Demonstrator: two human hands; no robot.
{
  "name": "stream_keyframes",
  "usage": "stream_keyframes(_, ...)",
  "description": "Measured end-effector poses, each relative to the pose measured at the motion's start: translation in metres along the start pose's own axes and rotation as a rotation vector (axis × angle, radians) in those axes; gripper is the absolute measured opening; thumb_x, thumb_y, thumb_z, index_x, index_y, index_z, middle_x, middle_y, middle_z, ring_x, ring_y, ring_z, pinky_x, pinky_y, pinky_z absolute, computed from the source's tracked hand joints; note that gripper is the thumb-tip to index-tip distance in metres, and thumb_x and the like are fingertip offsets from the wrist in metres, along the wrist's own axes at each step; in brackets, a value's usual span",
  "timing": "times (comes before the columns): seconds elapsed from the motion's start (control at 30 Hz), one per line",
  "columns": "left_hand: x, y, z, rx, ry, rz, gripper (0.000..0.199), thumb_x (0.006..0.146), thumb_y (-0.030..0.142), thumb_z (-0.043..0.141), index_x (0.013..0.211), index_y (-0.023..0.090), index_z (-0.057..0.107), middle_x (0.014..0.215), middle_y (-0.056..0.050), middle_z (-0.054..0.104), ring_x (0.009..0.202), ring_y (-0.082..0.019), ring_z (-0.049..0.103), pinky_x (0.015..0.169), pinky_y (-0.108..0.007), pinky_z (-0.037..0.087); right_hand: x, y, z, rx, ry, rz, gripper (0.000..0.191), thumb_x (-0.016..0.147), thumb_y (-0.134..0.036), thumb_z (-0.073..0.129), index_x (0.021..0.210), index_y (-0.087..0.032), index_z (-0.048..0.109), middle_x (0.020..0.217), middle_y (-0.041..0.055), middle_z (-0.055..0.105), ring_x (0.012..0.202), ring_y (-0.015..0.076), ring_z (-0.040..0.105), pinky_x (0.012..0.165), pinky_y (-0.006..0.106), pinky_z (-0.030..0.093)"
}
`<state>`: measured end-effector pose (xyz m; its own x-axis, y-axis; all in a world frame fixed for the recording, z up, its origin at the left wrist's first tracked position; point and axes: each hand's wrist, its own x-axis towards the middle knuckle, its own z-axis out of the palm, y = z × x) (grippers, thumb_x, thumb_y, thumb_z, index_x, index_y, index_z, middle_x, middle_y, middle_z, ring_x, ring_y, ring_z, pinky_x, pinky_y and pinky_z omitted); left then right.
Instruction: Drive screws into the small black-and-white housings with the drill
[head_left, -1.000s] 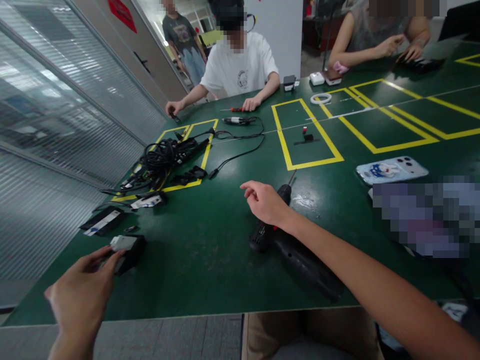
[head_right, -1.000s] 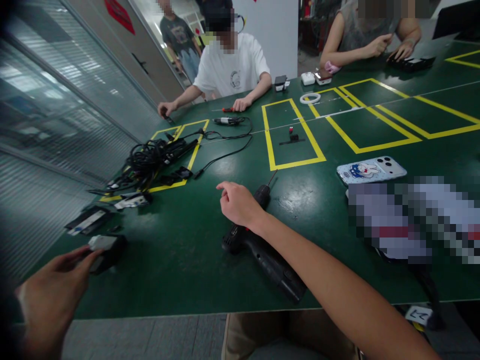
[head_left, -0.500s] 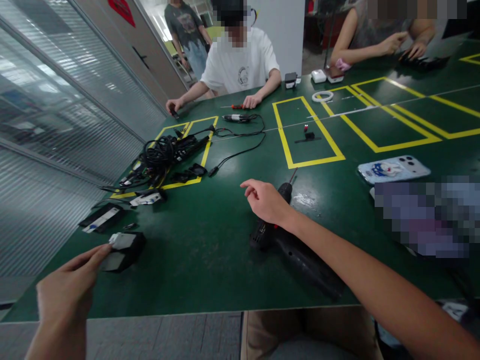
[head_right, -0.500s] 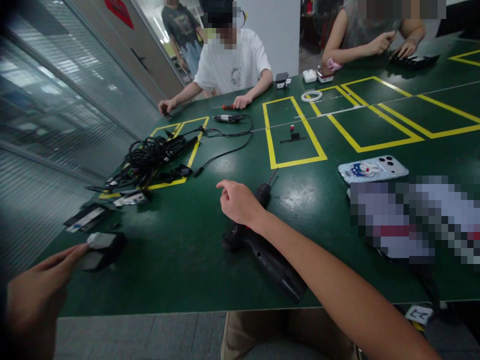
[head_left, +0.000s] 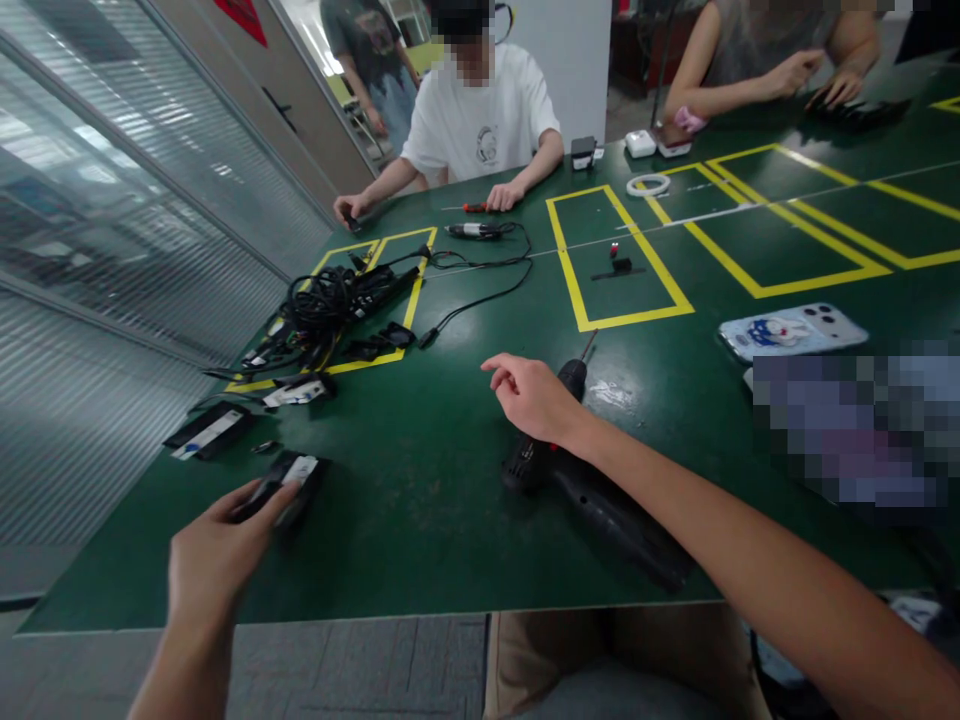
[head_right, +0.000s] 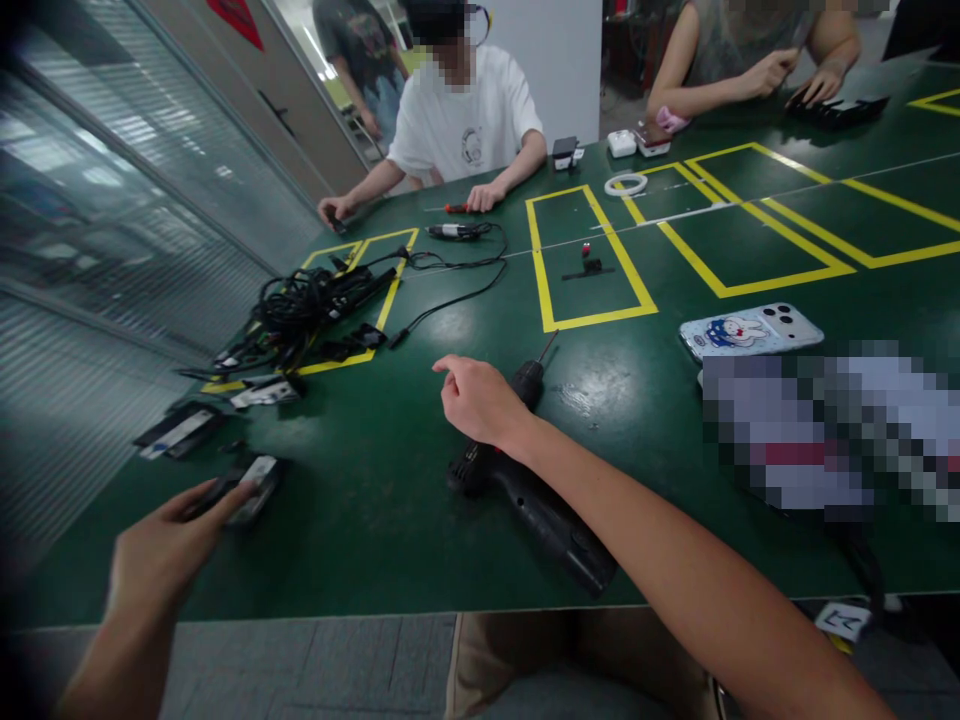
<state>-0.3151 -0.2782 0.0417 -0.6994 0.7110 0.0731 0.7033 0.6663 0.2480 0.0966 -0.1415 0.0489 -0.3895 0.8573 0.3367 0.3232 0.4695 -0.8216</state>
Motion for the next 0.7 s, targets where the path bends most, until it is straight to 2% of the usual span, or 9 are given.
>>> stream_keyframes(0.07, -0.009, 0.014, 0.008, -0.061, -0.003, 0.016, 0.08, 0.065, 0.077, 0.061, 0.128, 0.028, 0.063, 0.109, -0.007, 0.073, 0.098, -0.031, 0.069, 0.076, -0.037, 0.053, 0.001, -0.004, -0.002, -0.015, -0.021, 0.0, 0.04, 0.087, -0.007, 0.04, 0.118, -0.012, 0.065, 0.094, 0.0079, 0.071, 0.076, 0.0157, 0.063, 0.076, 0.03, 0.05)
stream_keyframes(0.13, -0.013, 0.032, 0.015, -0.111, -0.007, 0.102, 0.077, 0.069, 0.074, 0.061, 0.13, 0.026, 0.062, 0.119, -0.009, 0.07, 0.106, -0.031, 0.066, 0.086, -0.038, 0.051, -0.002, -0.016, -0.009, -0.086, -0.065, -0.022, 0.04, 0.088, -0.008, 0.04, 0.121, -0.011, 0.063, 0.099, 0.0105, 0.071, 0.082, 0.0182, 0.064, 0.079, 0.032, 0.05)
stream_keyframes(0.23, -0.011, 0.068, 0.023, -0.15, -0.015, 0.262, 0.071, 0.074, 0.067, 0.063, 0.129, 0.022, 0.062, 0.129, -0.011, 0.064, 0.115, -0.031, 0.062, 0.098, -0.041, 0.047, -0.021, -0.047, -0.024, -0.388, -0.119, -0.102, 0.044, 0.088, -0.015, 0.047, 0.131, -0.009, 0.058, 0.11, 0.0184, 0.067, 0.097, 0.0292, 0.062, 0.081, 0.043, 0.051)
stream_keyframes(0.3, -0.007, 0.098, 0.031, -0.201, -0.017, 0.355, 0.067, 0.075, 0.063, 0.064, 0.129, 0.022, 0.061, 0.129, -0.01, 0.064, 0.116, -0.03, 0.06, 0.101, -0.041, 0.045, -0.043, -0.067, -0.03, -0.626, -0.128, -0.04, 0.056, 0.086, -0.023, 0.057, 0.14, -0.008, 0.051, 0.112, 0.0237, 0.065, 0.098, 0.0371, 0.06, 0.079, 0.052, 0.05)
stream_keyframes(0.37, -0.003, 0.135, 0.042, -0.285, -0.018, 0.456, 0.064, 0.076, 0.059, 0.065, 0.128, 0.02, 0.061, 0.125, -0.01, 0.065, 0.113, -0.028, 0.061, 0.101, -0.039, 0.045, -0.067, -0.078, -0.029, -0.796, -0.149, 0.129, 0.071, 0.079, -0.029, 0.069, 0.143, -0.007, 0.049, 0.117, 0.0293, 0.062, 0.101, 0.0436, 0.059, 0.077, 0.057, 0.05)
stream_keyframes(0.43, 0.0, 0.177, 0.058, -0.389, -0.047, 0.573, 0.061, 0.076, 0.055, 0.066, 0.125, 0.018, 0.062, 0.122, -0.011, 0.066, 0.11, -0.026, 0.061, 0.099, -0.037, 0.046, -0.086, -0.079, -0.019, -0.904, -0.17, 0.294, 0.071, 0.076, -0.021, 0.072, 0.142, -0.009, 0.051, 0.119, 0.0334, 0.061, 0.1, 0.0467, 0.061, 0.074, 0.061, 0.05)
stream_keyframes(0.5, 0.001, 0.223, 0.076, -0.481, -0.087, 0.724, 0.055, 0.077, 0.053, 0.066, 0.12, 0.018, 0.065, 0.118, -0.011, 0.067, 0.108, -0.025, 0.061, 0.097, -0.037, 0.046, -0.098, -0.072, -0.007, -0.952, -0.104, 0.386, 0.066, 0.08, -0.013, 0.064, 0.145, -0.015, 0.049, 0.129, 0.033, 0.057, 0.091, 0.0407, 0.065, 0.065, 0.054, 0.053)
stream_keyframes(0.57, -0.001, 0.27, 0.095, -0.566, -0.14, 0.871, 0.046, 0.078, 0.051, 0.067, 0.109, 0.017, 0.07, 0.111, -0.01, 0.068, 0.105, -0.024, 0.06, 0.097, -0.038, 0.044, -0.102, -0.065, 0.002, -0.974, -0.049, 0.432, 0.066, 0.083, -0.012, 0.059, 0.147, -0.018, 0.045, 0.13, 0.0323, 0.057, 0.085, 0.0365, 0.066, 0.058, 0.048, 0.054)
stream_keyframes(0.7, -0.012, 0.349, 0.127, -0.745, -0.271, 1.035, 0.04, 0.078, 0.047, 0.07, 0.101, 0.015, 0.073, 0.103, -0.01, 0.07, 0.099, -0.022, 0.06, 0.094, -0.038, 0.043, -0.102, -0.063, 0.002, -0.917, -0.064, 0.518, 0.073, 0.082, -0.017, 0.063, 0.15, -0.011, 0.039, 0.1, 0.0274, 0.065, 0.078, 0.0347, 0.065, 0.054, 0.042, 0.053)
